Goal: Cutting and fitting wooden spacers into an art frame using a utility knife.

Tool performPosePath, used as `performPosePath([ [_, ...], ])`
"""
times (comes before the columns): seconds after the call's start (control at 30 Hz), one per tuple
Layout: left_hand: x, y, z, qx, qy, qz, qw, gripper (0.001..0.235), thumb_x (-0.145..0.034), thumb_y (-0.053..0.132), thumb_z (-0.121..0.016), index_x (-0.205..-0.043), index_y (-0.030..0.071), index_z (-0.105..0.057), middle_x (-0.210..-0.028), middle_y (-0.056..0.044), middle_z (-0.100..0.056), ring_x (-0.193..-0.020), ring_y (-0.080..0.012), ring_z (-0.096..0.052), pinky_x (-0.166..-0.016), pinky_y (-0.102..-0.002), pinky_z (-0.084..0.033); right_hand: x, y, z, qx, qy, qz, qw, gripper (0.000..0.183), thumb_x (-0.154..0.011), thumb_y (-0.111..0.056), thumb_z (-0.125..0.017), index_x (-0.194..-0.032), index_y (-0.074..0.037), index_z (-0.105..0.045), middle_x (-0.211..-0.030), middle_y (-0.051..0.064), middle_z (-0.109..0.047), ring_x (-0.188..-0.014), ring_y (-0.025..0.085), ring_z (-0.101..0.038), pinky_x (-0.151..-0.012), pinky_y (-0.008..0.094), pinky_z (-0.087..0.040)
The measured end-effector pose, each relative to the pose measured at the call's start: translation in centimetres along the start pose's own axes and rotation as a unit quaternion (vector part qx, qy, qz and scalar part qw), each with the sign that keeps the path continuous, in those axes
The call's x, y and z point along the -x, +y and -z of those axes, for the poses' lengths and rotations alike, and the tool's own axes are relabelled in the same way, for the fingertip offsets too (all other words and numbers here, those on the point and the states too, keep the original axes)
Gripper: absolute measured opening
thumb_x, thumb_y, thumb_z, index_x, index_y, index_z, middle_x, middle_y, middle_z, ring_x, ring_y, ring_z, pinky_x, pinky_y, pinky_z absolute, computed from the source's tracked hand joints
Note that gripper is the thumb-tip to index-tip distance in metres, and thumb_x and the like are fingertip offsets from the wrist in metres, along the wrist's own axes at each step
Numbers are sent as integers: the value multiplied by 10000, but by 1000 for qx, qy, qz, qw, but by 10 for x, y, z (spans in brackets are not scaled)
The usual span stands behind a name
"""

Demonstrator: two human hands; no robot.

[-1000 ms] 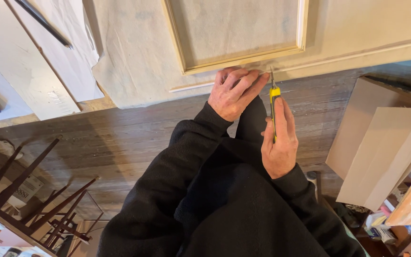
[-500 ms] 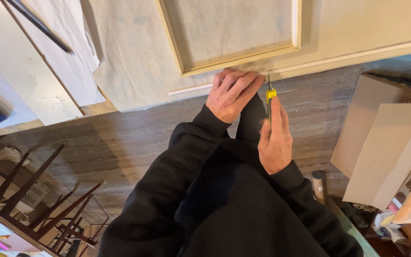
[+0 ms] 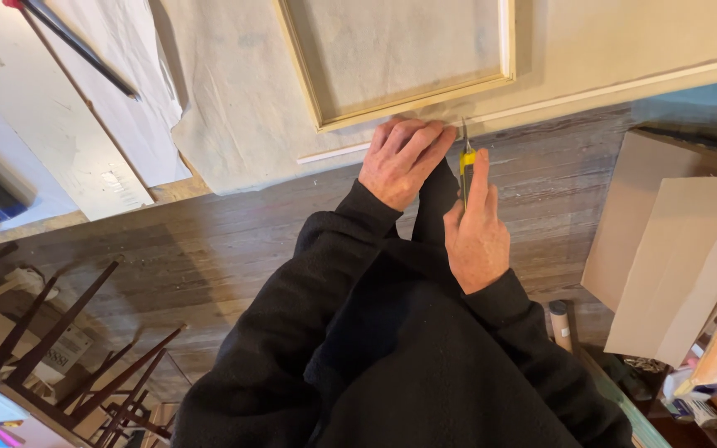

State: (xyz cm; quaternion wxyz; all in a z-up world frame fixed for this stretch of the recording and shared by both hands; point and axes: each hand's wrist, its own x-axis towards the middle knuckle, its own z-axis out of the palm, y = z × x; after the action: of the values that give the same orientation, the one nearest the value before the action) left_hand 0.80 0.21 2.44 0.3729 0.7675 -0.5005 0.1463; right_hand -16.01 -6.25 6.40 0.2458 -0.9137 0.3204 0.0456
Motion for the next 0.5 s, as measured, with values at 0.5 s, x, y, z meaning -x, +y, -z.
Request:
performPosePath([
  [0.5,-9,4,8,-40,-11,-29,999,247,-1117,21,-542,-1130,88,-779,-1038,-75,-631,-912,-260,-659,-877,-379,-567,2,45,-36,50,-83,-55,994,517,-1133,-284,-475,-1617,-182,-327,-1328,153,-702,-797,503,-756,-699,630,-624],
])
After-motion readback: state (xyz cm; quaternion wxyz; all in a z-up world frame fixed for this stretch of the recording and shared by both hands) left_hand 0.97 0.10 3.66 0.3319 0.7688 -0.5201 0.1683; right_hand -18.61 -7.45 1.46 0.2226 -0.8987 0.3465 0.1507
